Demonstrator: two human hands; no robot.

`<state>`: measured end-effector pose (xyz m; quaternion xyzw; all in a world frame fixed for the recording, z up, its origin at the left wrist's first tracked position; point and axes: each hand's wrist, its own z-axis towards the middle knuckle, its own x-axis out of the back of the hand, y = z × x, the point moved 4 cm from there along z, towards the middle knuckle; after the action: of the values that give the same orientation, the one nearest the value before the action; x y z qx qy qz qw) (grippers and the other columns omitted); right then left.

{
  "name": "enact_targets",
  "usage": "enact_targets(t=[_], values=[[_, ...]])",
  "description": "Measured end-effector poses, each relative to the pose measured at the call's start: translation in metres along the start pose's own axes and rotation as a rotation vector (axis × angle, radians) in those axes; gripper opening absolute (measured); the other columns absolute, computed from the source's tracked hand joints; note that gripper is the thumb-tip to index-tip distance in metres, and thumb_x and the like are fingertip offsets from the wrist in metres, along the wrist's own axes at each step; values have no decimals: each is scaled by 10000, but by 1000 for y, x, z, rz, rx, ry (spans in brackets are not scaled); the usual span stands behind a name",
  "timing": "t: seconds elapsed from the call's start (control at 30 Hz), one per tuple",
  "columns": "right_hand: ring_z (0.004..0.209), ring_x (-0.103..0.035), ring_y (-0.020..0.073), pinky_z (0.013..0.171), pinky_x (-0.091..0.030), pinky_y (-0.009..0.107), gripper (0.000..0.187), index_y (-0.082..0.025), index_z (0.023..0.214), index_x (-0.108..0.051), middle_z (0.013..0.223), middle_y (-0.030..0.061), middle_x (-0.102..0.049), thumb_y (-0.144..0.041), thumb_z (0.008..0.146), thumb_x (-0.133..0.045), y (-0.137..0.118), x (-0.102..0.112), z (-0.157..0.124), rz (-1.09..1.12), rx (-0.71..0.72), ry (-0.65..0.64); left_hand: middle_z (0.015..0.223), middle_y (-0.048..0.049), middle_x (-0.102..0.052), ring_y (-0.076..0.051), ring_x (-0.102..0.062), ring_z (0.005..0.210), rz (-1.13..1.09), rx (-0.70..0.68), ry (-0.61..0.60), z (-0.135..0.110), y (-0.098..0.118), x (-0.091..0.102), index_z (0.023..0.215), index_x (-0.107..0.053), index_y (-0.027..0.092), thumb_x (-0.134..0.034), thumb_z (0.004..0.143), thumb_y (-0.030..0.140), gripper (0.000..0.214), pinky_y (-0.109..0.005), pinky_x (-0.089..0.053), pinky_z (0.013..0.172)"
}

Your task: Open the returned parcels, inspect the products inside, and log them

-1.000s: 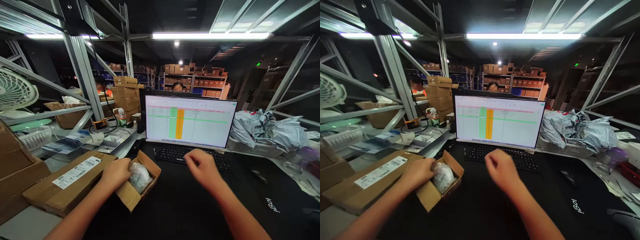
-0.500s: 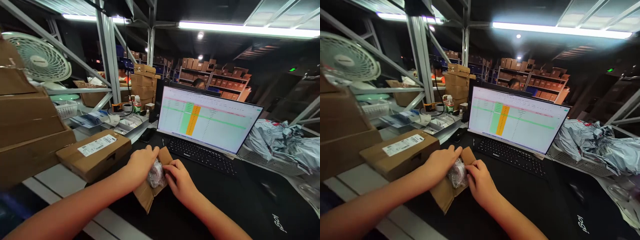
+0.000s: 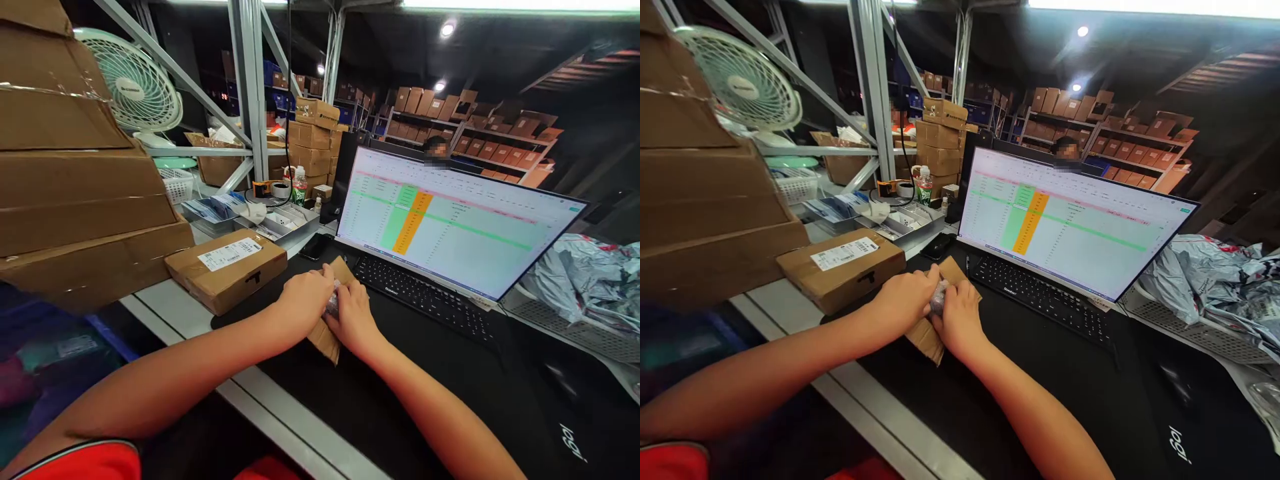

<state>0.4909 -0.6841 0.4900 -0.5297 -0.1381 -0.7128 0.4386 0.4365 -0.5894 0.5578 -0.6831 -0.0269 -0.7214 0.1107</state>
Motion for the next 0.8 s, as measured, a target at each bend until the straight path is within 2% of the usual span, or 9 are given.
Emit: enact_targets(t=[0.13, 0.27, 0.33, 0.4, 0.47, 0.53, 0.6, 0.7, 0.8], values=[[1013, -500, 286, 915, -463, 440, 251, -171, 904, -571, 1060, 111, -561, -184, 728, -750, 6, -4, 14, 189, 13, -5, 1083, -274, -703, -381, -716, 990, -29, -4, 13, -3, -10, -3, 1483, -383, -16, -620, 873, 193, 687, -428, -576, 790], [851, -569, 217, 786, -490, 366, 277, -211, 922, -528, 912, 26, -618, -186, 730, -727, 20, -3, 14, 406, 20, -40, 1160, -271, -687, -392, -712, 1000, -115, 35, 34, 1, -32, -13, 1494, -385, 26, -500, 941, 277, 618, -456, -562, 796], [825, -606, 210, 762, -513, 367, 346, -225, 1001, -512, 933, 22, -649, -302, 747, -733, 38, 6, 15, 696, -88, 37, 1099, -217, -724, -362, -721, 985, -163, 63, 42, 6, -48, -22, 1440, -466, 80, -418, 969, 257, 506, -440, -552, 815], [947, -637, 229, 855, -529, 401, 469, -234, 1087, -493, 1061, 50, -670, -403, 734, -751, 61, 22, 16, 1033, -171, 180, 1032, -168, -750, -323, -728, 978, -205, 102, 52, 13, -64, -33, 1323, -566, 125, -368, 977, 219, 410, -399, -543, 830], [1104, -611, 250, 975, -500, 427, 631, -234, 1178, -481, 1212, 83, -640, -435, 677, -806, 83, 39, 17, 1196, -198, 285, 1017, -167, -754, -306, -730, 978, -233, 170, 73, 21, -82, -43, 1225, -610, 123, -342, 970, 178, 374, -374, -536, 832], [1167, -575, 271, 970, -511, 438, 854, -244, 1321, -421, 1347, 111, -562, -413, 609, -861, 103, 51, 16, 1198, -271, 300, 1032, -203, -745, -319, -727, 985, -250, 252, 108, 31, -97, -49, 1178, -619, 85, -321, 962, 155, 375, -384, -534, 835], [1149, -565, 280, 853, -558, 421, 999, -280, 1437, -310, 1426, 124, -480, -389, 609, -858, 117, 56, 13, 1118, -339, 272, 1043, -241, -733, -336, -724, 995, -266, 320, 147, 41, -107, -50, 1166, -618, 44, -307, 951, 139, 390, -400, -533, 847], [1055, -559, 244, 753, -547, 353, 819, -282, 1393, -380, 1356, 98, -505, -354, 681, -777, 120, 58, 12, 899, -244, 241, 1066, -276, -717, -342, -719, 1028, -287, 386, 193, 51, -110, -44, 1369, -471, -26, -290, 954, 132, 479, -424, -534, 877], [826, -522, 177, 704, -481, 313, 547, -231, 1201, -489, 1050, 37, -592, -338, 709, -704, 111, 58, 12, 673, -165, 225, 1332, -341, -576, -373, -587, 1278, -330, 351, 356, 47, -93, -34, 1530, -183, -30, -343, 1002, 287, 636, -492, -489, 1008]])
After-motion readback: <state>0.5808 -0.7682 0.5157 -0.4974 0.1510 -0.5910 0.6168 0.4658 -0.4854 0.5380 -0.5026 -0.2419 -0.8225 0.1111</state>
